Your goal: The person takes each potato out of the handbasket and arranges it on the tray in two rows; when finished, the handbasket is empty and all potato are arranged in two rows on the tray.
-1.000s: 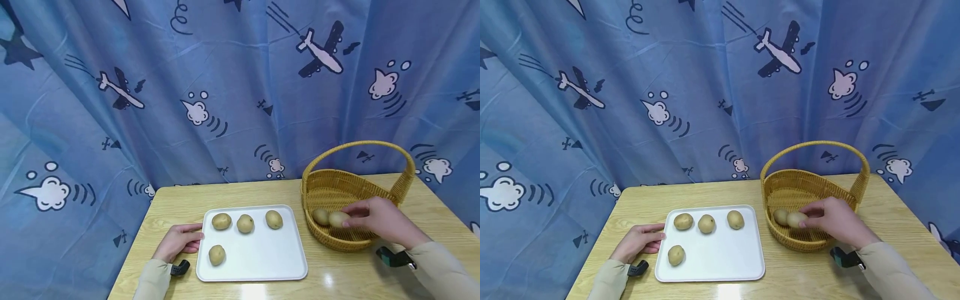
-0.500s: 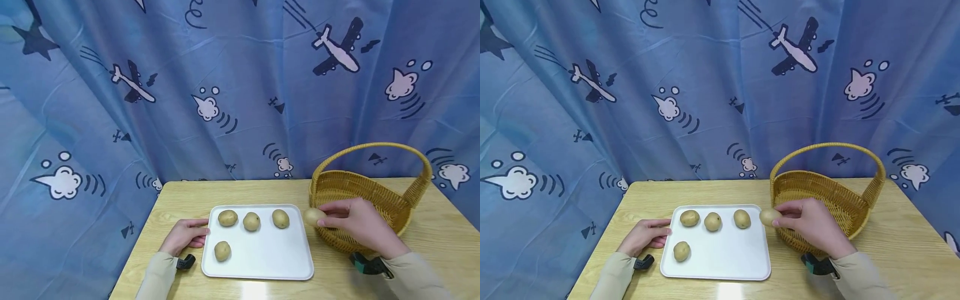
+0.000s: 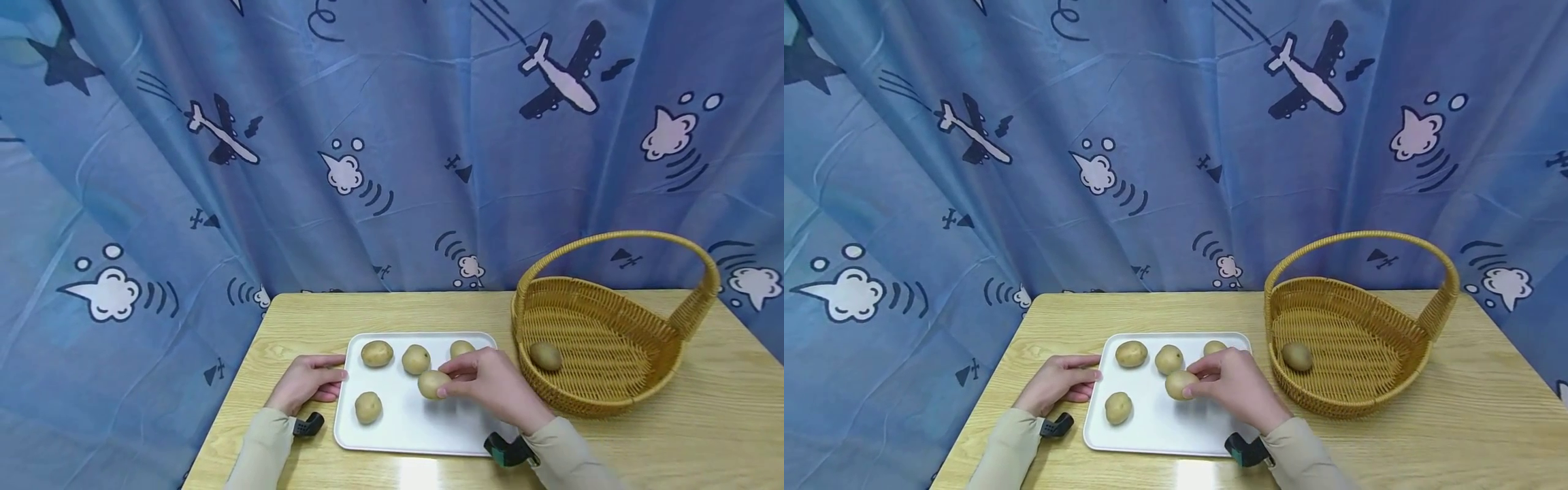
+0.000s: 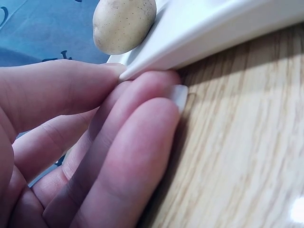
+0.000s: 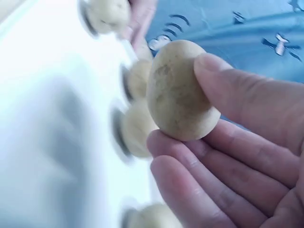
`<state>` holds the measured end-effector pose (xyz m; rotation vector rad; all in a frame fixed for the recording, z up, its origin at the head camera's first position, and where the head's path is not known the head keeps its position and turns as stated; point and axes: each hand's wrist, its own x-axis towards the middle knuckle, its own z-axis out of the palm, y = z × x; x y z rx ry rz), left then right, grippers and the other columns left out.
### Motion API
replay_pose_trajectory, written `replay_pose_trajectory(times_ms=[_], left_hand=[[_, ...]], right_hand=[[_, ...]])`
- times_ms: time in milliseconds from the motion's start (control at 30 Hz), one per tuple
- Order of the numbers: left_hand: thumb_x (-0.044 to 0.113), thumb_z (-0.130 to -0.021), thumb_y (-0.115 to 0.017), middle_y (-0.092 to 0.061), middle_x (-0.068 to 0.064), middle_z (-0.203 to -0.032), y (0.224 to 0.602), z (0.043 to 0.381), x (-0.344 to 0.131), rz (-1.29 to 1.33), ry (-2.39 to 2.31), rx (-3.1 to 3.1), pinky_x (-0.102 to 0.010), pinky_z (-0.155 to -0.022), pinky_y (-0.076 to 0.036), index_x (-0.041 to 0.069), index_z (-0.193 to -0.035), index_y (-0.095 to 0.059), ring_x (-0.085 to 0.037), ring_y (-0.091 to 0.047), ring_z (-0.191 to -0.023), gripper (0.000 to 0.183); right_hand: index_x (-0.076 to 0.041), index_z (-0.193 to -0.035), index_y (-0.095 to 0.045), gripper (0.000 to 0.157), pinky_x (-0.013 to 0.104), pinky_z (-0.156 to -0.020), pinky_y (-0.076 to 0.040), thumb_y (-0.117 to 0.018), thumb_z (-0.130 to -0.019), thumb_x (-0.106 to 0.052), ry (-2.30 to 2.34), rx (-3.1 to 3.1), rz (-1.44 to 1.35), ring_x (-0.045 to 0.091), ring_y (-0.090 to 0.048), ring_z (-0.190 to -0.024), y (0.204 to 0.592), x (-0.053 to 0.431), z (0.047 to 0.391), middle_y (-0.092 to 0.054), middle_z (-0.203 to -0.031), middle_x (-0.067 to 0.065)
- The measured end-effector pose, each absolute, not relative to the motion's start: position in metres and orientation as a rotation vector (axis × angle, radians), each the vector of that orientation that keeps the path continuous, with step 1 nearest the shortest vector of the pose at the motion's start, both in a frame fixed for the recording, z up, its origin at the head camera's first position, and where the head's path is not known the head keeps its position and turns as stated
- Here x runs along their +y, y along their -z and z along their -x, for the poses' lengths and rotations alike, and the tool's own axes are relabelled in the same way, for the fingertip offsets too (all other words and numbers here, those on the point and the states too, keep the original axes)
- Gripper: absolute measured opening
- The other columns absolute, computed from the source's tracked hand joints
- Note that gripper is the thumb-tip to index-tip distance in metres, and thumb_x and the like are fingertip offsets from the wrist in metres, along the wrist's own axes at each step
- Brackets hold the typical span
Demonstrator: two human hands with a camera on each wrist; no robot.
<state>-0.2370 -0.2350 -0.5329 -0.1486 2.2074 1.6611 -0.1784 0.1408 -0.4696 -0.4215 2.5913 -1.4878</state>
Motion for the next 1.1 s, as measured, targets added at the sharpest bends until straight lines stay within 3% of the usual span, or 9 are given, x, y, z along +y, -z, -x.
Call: replay_pose_trajectory(times_ms=[367,1100], left_hand=[[0.021,-0.093,-0.085,-0.08,-0.009,-0.087,0.527,0.234,-0.231,0.145,-1.654,2.22,-0.031,-0.068,-0.069,0.005,-0.141,-0.072,-0.014,-0.076,-0.069,0.051],[0.022,-0.094,-0.084,-0.081,-0.009,-0.088,0.532,0.236,-0.234,0.142,-1.654,2.216,-0.031,-0.068,-0.069,0.005,-0.143,-0.071,-0.015,-0.076,-0.07,0.053]], right_hand=[[-0.007,-0.103,-0.084,0.029,0.02,-0.071,-0.055,-0.095,-0.08,-0.021,1.507,2.498,0.448,0.012,-0.072,-0.085,0.493,0.11,0.176,-0.082,-0.092,0.0],[-0.01,-0.098,-0.085,0.025,0.02,-0.072,-0.053,-0.095,-0.079,-0.023,1.392,2.596,0.47,0.007,-0.067,-0.082,0.503,0.102,0.174,-0.079,-0.087,-0.006]])
